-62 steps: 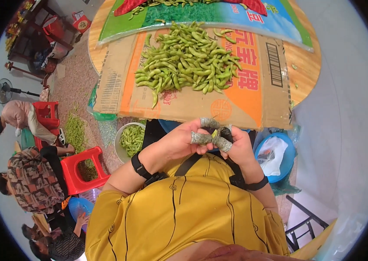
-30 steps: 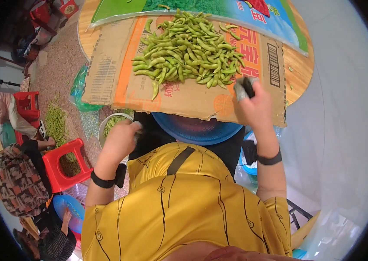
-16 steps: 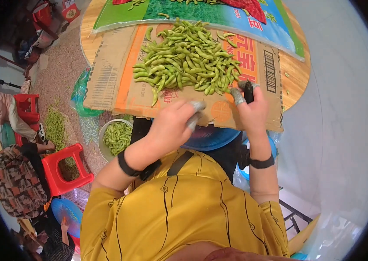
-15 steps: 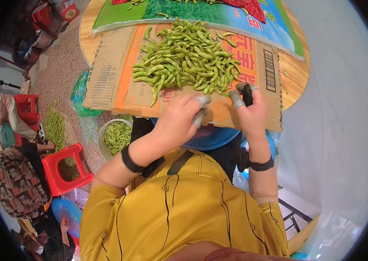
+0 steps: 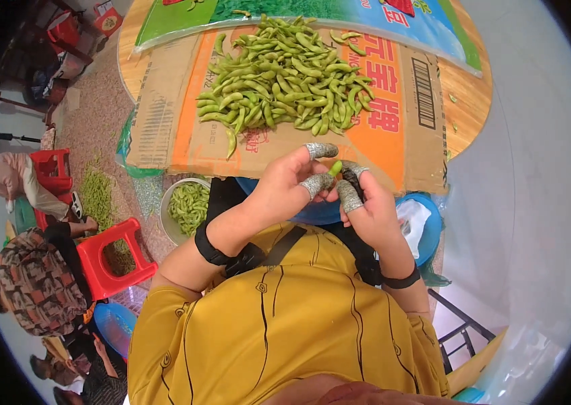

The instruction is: The person shells edamame by hand, picking up pods from a cardboard sheet, peeling them open, and dropping the beans into a bowl. They occasionally move the pods on the cardboard and toss the empty shells into a separate container.

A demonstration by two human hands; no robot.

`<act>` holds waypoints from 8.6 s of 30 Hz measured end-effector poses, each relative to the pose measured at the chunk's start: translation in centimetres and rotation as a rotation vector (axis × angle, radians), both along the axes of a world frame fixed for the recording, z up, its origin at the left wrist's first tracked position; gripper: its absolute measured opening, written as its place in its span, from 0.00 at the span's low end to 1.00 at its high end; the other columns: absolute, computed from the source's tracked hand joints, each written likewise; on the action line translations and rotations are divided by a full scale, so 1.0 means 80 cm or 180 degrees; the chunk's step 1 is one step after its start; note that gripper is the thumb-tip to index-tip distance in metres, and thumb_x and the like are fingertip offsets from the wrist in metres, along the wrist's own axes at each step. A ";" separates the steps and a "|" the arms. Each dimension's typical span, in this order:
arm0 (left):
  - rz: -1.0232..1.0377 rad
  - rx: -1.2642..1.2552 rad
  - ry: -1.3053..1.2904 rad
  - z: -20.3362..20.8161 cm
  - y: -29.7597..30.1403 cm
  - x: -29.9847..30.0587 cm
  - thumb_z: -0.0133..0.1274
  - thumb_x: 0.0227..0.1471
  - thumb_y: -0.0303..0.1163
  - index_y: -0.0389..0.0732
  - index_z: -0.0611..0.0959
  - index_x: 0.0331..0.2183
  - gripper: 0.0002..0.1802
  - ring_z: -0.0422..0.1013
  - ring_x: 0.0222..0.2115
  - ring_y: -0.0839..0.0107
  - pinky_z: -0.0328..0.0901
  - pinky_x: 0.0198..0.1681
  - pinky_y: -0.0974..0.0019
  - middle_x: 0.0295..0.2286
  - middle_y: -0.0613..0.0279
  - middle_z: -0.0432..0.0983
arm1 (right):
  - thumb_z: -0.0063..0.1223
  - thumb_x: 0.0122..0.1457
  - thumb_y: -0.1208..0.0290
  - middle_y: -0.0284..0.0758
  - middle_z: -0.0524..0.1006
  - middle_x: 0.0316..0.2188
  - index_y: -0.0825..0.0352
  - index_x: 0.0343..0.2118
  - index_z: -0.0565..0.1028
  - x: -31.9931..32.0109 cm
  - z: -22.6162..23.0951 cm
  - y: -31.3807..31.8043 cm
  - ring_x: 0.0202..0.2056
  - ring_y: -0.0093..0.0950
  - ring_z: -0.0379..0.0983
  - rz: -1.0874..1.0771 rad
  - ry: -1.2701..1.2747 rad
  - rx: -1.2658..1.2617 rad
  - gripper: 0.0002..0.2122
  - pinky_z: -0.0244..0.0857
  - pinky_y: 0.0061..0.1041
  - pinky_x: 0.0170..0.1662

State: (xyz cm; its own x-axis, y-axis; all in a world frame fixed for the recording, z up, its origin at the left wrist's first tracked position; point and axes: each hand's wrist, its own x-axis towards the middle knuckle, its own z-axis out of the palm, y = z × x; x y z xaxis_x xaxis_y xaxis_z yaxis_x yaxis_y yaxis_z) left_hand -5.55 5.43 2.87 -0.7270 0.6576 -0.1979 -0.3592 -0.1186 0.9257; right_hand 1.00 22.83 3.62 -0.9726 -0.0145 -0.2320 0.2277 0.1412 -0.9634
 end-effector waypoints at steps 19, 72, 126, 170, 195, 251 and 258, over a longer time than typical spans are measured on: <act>0.0181 0.0315 -0.0521 0.007 -0.021 0.011 0.48 0.51 0.19 0.39 0.66 0.51 0.24 0.69 0.28 0.79 0.66 0.33 0.74 0.31 0.66 0.73 | 0.38 0.56 0.81 0.29 0.71 0.23 0.64 0.47 0.68 0.001 0.006 -0.001 0.14 0.14 0.57 -0.0022 -0.1254 -0.1959 0.16 0.52 0.14 0.16; -0.0700 -0.1273 0.1809 0.013 -0.034 0.042 0.48 0.46 0.18 0.35 0.60 0.52 0.30 0.76 0.24 0.66 0.69 0.27 0.68 0.24 0.56 0.77 | 0.54 0.56 0.70 0.27 0.71 0.19 0.68 0.31 0.71 0.026 -0.021 -0.016 0.15 0.14 0.64 0.0157 -0.0909 -0.1296 0.07 0.57 0.14 0.18; -0.0177 -0.4710 0.3284 0.005 -0.171 0.051 0.51 0.38 0.18 0.37 0.80 0.30 0.11 0.71 0.30 0.52 0.66 0.32 0.56 0.28 0.51 0.74 | 0.50 0.51 0.69 0.53 0.71 0.26 0.73 0.30 0.67 0.019 -0.067 -0.016 0.32 0.52 0.68 0.0672 0.0191 0.1539 0.11 0.63 0.40 0.34; 0.0123 -0.0913 0.0083 0.006 -0.050 0.030 0.50 0.48 0.19 0.33 0.76 0.36 0.09 0.71 0.28 0.79 0.68 0.32 0.71 0.27 0.62 0.77 | 0.36 0.53 0.82 0.30 0.71 0.25 0.66 0.47 0.65 0.013 -0.001 -0.010 0.15 0.14 0.60 0.0837 -0.1043 -0.1752 0.17 0.56 0.13 0.17; -0.0222 -0.0398 -0.1220 -0.018 0.003 0.022 0.50 0.52 0.25 0.38 0.76 0.40 0.11 0.68 0.22 0.76 0.62 0.26 0.75 0.26 0.64 0.75 | 0.38 0.59 0.77 0.29 0.69 0.21 0.65 0.47 0.67 0.024 -0.004 0.030 0.14 0.14 0.58 0.0337 -0.1123 -0.2571 0.13 0.56 0.13 0.16; -0.0795 0.1208 -0.1968 -0.016 -0.019 0.024 0.55 0.51 0.32 0.36 0.77 0.35 0.10 0.68 0.21 0.76 0.63 0.27 0.76 0.24 0.64 0.73 | 0.54 0.55 0.76 0.29 0.72 0.21 0.69 0.35 0.71 0.022 -0.002 0.000 0.16 0.15 0.65 0.0055 -0.0235 -0.1660 0.06 0.58 0.15 0.17; 0.0002 -0.1235 0.2365 0.007 -0.025 0.025 0.51 0.52 0.26 0.35 0.76 0.34 0.06 0.70 0.25 0.76 0.67 0.30 0.72 0.25 0.67 0.76 | 0.53 0.56 0.76 0.30 0.72 0.21 0.68 0.35 0.71 0.012 -0.016 -0.016 0.15 0.16 0.64 -0.0240 -0.0363 -0.1537 0.06 0.58 0.15 0.17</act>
State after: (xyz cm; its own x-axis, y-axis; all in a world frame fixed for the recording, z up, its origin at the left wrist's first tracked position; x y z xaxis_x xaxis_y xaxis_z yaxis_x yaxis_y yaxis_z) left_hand -3.54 3.41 3.44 -0.7579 0.6411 0.1207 0.3603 0.2571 0.8967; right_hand 1.99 21.51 2.38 -0.9439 -0.0771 -0.3211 0.3278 -0.3357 -0.8831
